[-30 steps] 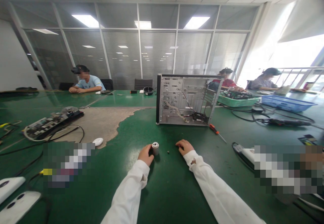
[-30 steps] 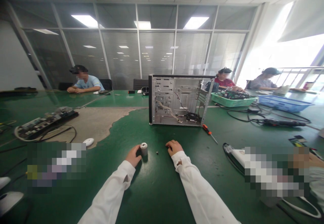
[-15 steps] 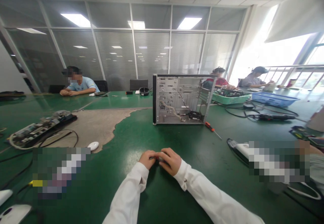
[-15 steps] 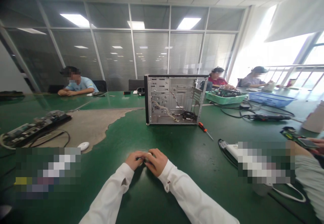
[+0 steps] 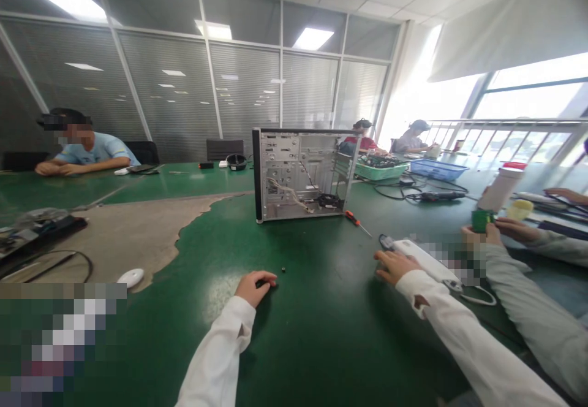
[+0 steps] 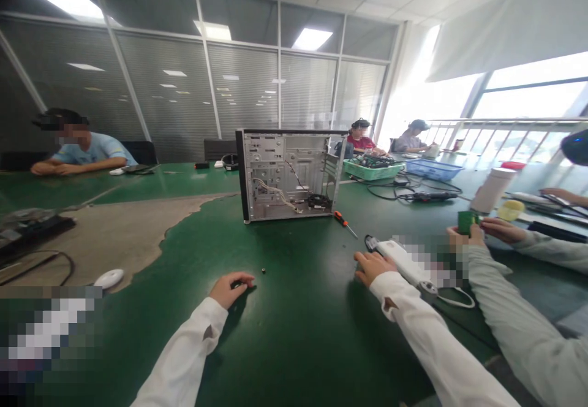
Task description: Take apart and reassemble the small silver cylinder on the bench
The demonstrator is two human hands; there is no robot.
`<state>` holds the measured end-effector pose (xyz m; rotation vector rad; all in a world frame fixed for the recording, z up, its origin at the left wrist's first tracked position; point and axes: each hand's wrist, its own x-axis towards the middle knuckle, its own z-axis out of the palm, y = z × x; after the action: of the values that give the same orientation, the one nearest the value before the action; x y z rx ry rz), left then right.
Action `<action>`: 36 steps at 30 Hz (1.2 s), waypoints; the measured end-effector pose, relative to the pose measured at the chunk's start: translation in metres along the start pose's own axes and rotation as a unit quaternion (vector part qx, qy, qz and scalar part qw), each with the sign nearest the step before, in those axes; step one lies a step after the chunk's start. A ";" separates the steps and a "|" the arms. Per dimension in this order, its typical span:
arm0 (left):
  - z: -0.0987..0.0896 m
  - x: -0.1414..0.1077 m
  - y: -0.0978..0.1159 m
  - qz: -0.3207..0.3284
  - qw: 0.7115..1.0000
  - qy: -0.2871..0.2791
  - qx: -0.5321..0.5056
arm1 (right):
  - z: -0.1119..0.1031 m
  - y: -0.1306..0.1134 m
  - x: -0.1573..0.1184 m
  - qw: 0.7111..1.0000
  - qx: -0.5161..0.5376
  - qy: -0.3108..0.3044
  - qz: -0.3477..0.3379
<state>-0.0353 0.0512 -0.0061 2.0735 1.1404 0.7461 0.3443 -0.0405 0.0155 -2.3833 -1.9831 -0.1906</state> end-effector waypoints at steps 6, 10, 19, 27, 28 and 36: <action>0.001 0.000 0.000 0.000 1.000 0.002 -0.007 | -0.011 0.068 0.002 0.993 -0.027 -0.067 0.097; 0.001 -0.001 0.000 -0.004 1.000 0.002 -0.013 | -0.017 0.035 0.001 0.998 -0.036 0.009 0.058; -0.001 -0.002 -0.003 -0.006 0.999 0.025 -0.043 | 0.017 -0.163 0.027 0.938 0.140 0.045 -0.313; 0.000 -0.002 -0.004 -0.004 0.998 0.029 -0.056 | 0.021 -0.206 0.043 0.904 0.138 0.092 -0.394; 0.000 -0.002 -0.005 -0.003 0.998 0.031 -0.058 | 0.021 -0.198 0.039 0.908 0.127 0.092 -0.389; 0.001 -0.001 -0.008 -0.011 0.998 0.035 -0.049 | -0.008 -0.025 0.004 0.979 0.018 0.151 -0.132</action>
<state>-0.0383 0.0532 -0.0128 1.9639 1.1399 0.8532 0.3200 -0.0329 0.0221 -1.9218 -2.1189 -0.4872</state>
